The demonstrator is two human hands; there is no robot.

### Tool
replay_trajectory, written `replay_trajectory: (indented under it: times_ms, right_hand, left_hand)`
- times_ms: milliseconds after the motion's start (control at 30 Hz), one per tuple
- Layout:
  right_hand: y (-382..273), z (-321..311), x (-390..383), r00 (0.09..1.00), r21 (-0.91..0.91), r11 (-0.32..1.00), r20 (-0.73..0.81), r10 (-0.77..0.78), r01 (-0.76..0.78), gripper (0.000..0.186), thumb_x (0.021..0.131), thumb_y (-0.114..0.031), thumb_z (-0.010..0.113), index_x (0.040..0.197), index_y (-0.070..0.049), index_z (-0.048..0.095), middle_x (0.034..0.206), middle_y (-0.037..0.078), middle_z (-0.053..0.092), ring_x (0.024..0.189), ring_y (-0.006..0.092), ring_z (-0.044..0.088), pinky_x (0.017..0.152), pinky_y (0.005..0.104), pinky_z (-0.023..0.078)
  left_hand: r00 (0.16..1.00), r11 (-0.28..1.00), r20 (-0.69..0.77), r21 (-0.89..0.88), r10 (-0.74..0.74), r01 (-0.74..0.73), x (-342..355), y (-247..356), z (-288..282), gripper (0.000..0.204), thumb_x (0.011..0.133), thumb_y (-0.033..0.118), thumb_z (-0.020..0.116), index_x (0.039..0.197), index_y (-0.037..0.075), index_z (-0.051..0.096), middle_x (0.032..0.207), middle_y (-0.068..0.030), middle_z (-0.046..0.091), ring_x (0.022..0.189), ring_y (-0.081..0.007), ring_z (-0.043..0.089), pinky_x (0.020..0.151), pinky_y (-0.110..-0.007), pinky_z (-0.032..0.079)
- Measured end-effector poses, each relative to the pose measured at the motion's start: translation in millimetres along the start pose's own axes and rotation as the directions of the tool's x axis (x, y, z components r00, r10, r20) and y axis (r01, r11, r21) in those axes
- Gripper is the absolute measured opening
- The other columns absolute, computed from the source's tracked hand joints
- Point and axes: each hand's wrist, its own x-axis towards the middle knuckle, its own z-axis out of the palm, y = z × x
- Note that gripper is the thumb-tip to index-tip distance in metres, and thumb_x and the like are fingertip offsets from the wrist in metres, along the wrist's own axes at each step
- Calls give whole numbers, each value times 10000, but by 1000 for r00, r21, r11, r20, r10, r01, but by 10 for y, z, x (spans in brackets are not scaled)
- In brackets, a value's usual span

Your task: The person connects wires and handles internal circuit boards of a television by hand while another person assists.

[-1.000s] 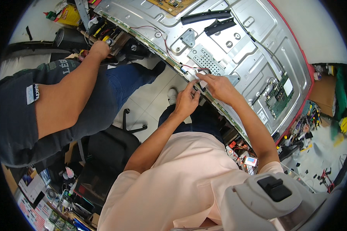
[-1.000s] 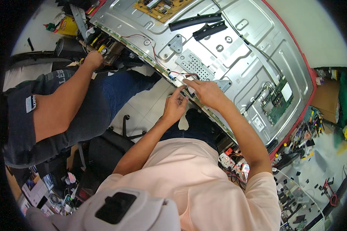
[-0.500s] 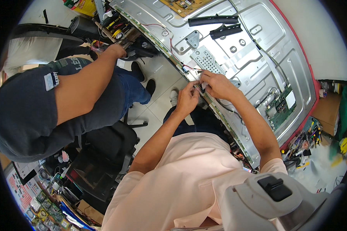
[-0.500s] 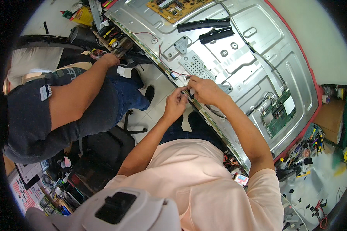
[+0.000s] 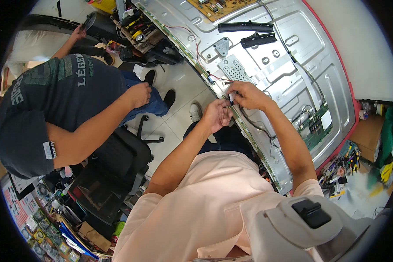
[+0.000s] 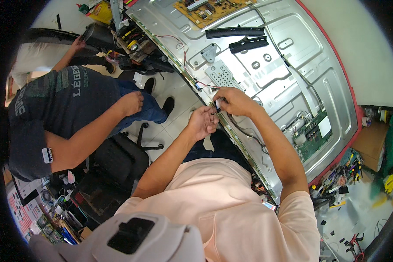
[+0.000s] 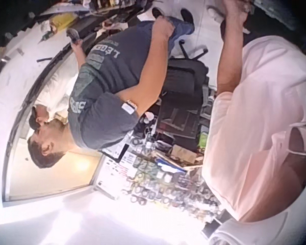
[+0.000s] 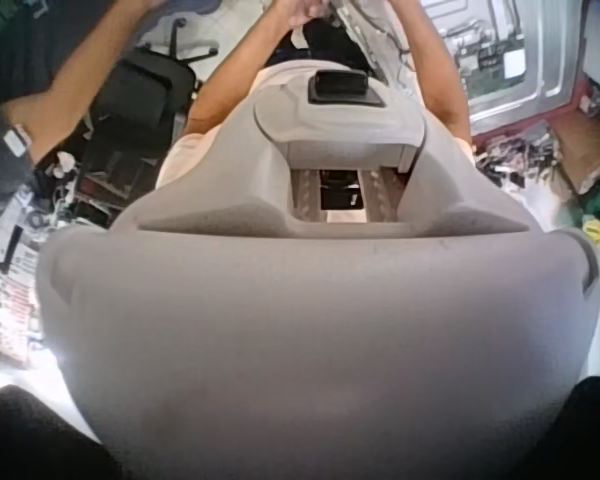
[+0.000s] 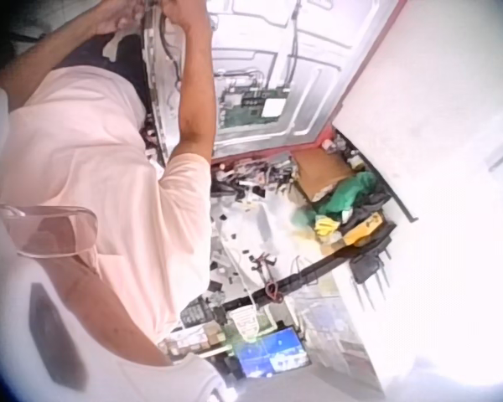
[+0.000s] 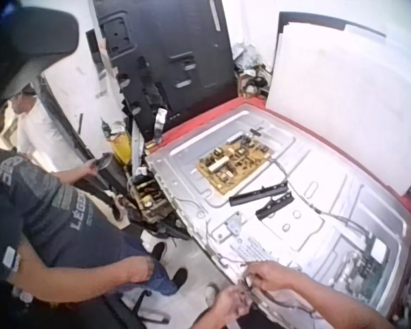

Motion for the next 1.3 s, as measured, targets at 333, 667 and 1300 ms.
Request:
replay_trajectory:
  times_ms: [333, 667, 1300]
  right_hand:
    - [-144, -193, 113, 969, 48, 983, 182, 165, -177, 189, 819, -25, 541, 978, -39, 641, 835, 140, 674, 767, 258, 668, 692, 360, 513]
    - [-39, -203, 241, 956, -130, 989, 274, 109, -76, 165, 864, -109, 631, 1022, -63, 647, 959, 158, 677, 911, 345, 640, 808, 402, 490]
    - [-166, -190, 250, 961, -189, 979, 247, 127, -80, 145, 859, -131, 629, 978, -51, 653, 917, 167, 674, 898, 361, 632, 786, 434, 480]
  left_hand:
    - [973, 935, -133, 329, 186, -134, 50, -31, 132, 146, 919, 168, 542, 981, 48, 596, 608, -39, 553, 390, -115, 450, 349, -251, 299]
    - [863, 626, -83, 723, 499, -292, 27, 16, 116, 146, 921, 123, 559, 918, -23, 574, 605, -73, 593, 385, -124, 503, 359, -272, 384]
    - [682, 545, -194, 763, 705, -346, -386, 373, -482, 265, 913, 194, 576, 739, -6, 588, 572, -78, 569, 437, -126, 526, 456, -300, 426]
